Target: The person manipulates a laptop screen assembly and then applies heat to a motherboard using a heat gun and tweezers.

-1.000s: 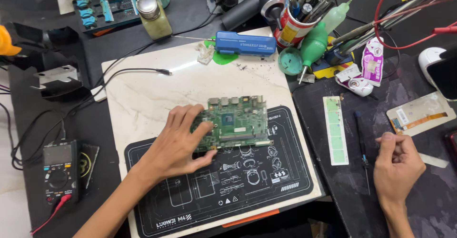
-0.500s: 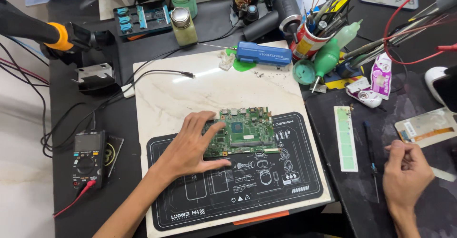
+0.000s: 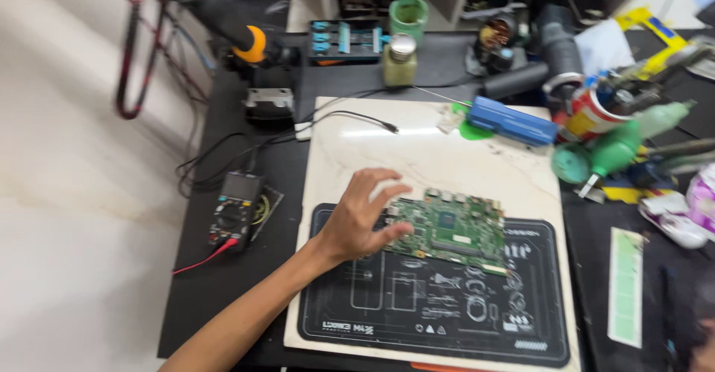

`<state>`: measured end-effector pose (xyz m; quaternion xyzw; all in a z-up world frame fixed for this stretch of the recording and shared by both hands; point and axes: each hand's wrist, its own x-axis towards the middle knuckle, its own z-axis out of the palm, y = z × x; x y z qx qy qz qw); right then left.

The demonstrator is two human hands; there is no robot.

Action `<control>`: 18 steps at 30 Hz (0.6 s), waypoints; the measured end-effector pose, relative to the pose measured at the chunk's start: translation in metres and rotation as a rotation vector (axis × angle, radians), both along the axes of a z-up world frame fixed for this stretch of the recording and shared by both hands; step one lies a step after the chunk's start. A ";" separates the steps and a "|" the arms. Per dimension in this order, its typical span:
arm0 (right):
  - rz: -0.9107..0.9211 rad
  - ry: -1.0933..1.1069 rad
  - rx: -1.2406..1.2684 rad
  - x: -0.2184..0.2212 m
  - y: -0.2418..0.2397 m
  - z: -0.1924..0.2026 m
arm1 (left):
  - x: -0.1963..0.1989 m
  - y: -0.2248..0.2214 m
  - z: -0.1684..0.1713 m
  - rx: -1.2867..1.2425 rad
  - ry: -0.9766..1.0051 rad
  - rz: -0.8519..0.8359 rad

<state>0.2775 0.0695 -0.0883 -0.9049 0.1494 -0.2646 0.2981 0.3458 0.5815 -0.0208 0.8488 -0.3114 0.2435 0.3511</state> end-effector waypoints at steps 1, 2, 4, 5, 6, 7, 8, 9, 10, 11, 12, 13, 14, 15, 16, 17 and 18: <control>0.001 0.005 -0.004 0.008 0.002 -0.006 | 0.004 0.008 0.003 -0.108 0.013 0.056; 0.002 0.007 -0.006 0.014 0.005 -0.009 | 0.010 0.015 0.008 -0.219 0.023 0.104; -0.010 0.008 -0.006 0.019 0.009 -0.010 | 0.025 0.032 0.021 -0.399 0.000 0.247; -0.020 0.010 -0.009 0.017 0.003 -0.014 | 0.032 0.045 0.031 -0.467 -0.030 0.343; -0.033 0.013 -0.017 0.010 -0.004 -0.015 | 0.037 0.055 0.040 -0.571 -0.028 0.385; -0.050 0.014 -0.025 0.005 -0.011 -0.016 | 0.042 0.064 0.049 -0.675 -0.025 0.427; -0.061 0.018 -0.031 -0.002 -0.017 -0.015 | 0.052 0.072 0.058 -0.722 -0.106 0.431; -0.078 0.023 -0.041 -0.010 -0.021 -0.013 | 0.059 0.080 0.067 -0.645 -0.197 0.546; -0.086 0.023 -0.048 -0.012 -0.024 -0.013 | 0.066 0.088 0.075 -0.561 -0.292 0.657; -0.095 0.025 -0.054 -0.013 -0.026 -0.012 | 0.071 0.094 0.081 -0.525 -0.340 0.652; -0.091 0.024 -0.060 -0.015 -0.027 -0.012 | 0.075 0.102 0.084 -0.484 -0.388 0.652; -0.095 0.025 -0.060 -0.016 -0.027 -0.011 | 0.082 0.107 0.085 -0.470 -0.377 0.599; -0.096 0.027 -0.066 -0.019 -0.027 -0.011 | 0.090 0.113 0.085 -0.456 -0.366 0.547; -0.097 0.029 -0.066 -0.021 -0.028 -0.010 | 0.098 0.121 0.083 -0.442 -0.355 0.495; -0.096 0.028 -0.073 -0.022 -0.028 -0.009 | 0.104 0.128 0.079 -0.464 -0.314 0.517; -0.099 0.033 -0.080 -0.022 -0.029 -0.007 | 0.110 0.133 0.074 -0.487 -0.272 0.539; -0.088 0.030 -0.079 -0.019 -0.028 -0.006 | 0.114 0.138 0.070 -0.504 -0.255 0.548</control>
